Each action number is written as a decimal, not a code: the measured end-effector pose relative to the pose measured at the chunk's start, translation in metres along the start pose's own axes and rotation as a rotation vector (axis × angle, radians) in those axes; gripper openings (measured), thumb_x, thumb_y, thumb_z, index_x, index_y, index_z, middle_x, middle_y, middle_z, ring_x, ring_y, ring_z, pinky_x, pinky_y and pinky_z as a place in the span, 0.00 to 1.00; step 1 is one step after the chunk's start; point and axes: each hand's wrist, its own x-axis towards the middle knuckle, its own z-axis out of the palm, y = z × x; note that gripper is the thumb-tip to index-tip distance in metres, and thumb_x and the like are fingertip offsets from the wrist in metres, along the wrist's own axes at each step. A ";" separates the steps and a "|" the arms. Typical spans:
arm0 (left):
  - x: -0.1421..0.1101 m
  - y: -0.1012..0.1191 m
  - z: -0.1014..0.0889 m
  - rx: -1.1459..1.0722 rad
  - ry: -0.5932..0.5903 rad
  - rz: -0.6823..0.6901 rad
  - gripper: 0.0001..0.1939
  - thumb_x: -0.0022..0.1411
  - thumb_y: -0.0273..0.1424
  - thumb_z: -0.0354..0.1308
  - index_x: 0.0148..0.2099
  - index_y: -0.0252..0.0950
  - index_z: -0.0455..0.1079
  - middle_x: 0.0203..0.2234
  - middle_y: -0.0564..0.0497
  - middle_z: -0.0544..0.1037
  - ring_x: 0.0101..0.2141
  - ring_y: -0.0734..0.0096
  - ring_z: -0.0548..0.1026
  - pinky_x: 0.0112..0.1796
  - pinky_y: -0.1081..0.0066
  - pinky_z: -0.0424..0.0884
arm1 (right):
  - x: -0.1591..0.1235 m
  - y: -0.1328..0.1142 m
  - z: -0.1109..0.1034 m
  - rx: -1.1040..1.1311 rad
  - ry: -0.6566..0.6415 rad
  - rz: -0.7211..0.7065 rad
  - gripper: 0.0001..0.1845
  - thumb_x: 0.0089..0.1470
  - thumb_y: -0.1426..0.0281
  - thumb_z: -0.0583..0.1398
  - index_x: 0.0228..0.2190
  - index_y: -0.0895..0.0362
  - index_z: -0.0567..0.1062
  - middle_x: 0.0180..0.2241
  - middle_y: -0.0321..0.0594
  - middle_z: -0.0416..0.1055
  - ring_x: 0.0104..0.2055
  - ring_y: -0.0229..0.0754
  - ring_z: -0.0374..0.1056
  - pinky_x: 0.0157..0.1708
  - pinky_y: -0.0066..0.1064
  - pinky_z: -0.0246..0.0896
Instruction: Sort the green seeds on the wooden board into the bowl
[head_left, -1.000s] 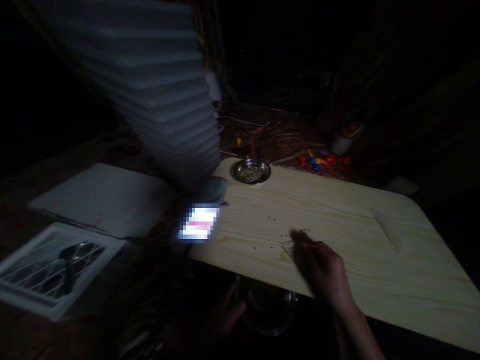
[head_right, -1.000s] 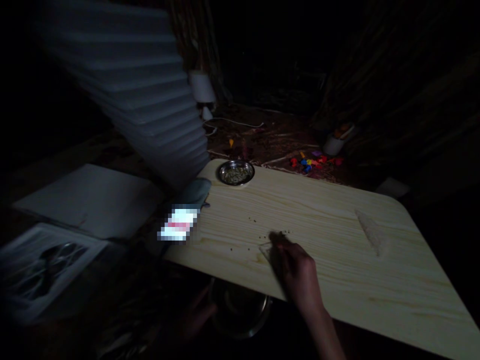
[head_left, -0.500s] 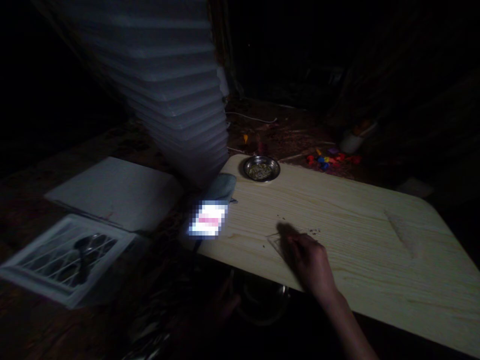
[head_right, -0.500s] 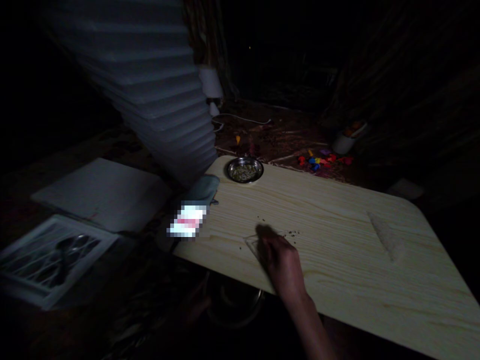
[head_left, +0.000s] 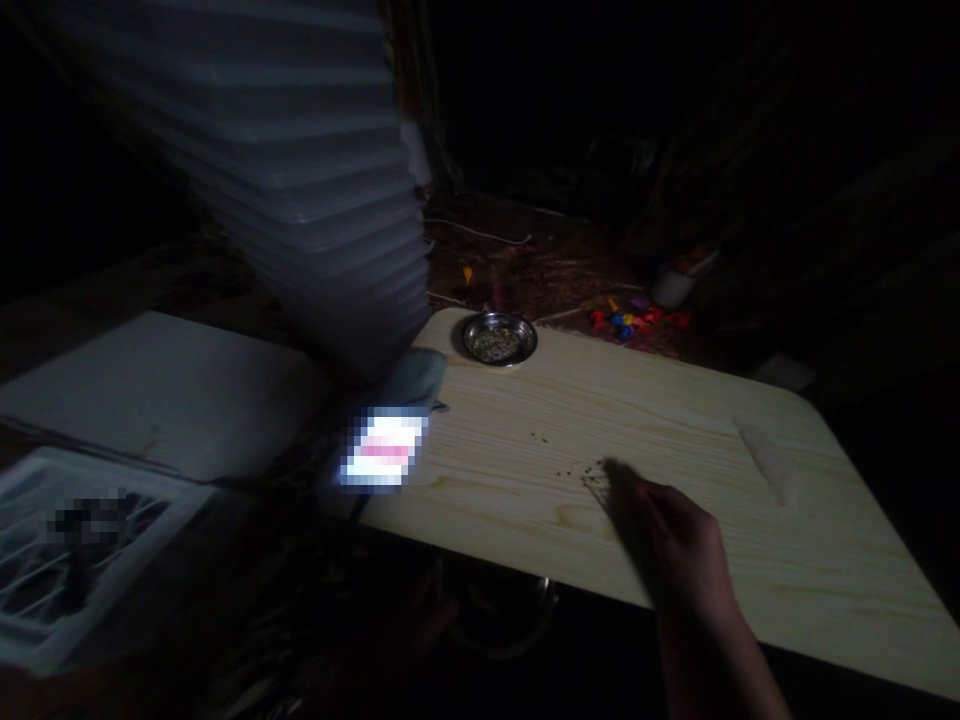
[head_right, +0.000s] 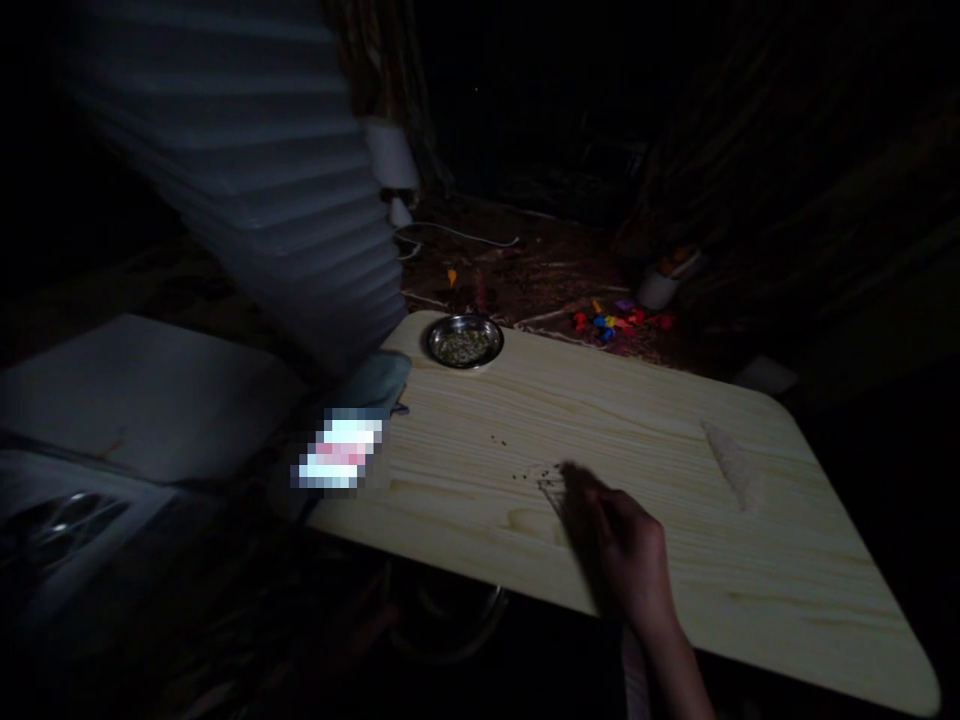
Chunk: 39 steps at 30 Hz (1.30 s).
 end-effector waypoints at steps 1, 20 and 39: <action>0.001 0.000 0.001 0.007 -0.006 0.001 0.13 0.63 0.35 0.57 0.46 0.32 0.70 0.38 0.49 0.76 0.34 0.69 0.76 0.34 0.67 0.75 | 0.001 0.001 0.000 0.008 0.016 0.005 0.19 0.57 0.56 0.57 0.38 0.56 0.78 0.39 0.46 0.79 0.39 0.49 0.75 0.38 0.36 0.68; 0.008 -0.007 0.020 0.009 0.014 0.102 0.11 0.64 0.34 0.56 0.43 0.31 0.70 0.32 0.52 0.75 0.27 0.77 0.73 0.26 0.74 0.73 | -0.006 -0.041 0.020 0.014 -0.194 -0.126 0.15 0.60 0.61 0.55 0.39 0.54 0.78 0.38 0.43 0.78 0.40 0.47 0.74 0.41 0.35 0.66; 0.009 -0.007 0.029 0.050 -0.029 0.056 0.10 0.64 0.34 0.56 0.42 0.31 0.70 0.30 0.52 0.75 0.25 0.77 0.73 0.26 0.74 0.73 | -0.001 -0.003 -0.022 -0.072 -0.110 -0.059 0.14 0.59 0.60 0.56 0.36 0.55 0.77 0.36 0.42 0.78 0.38 0.46 0.73 0.38 0.34 0.66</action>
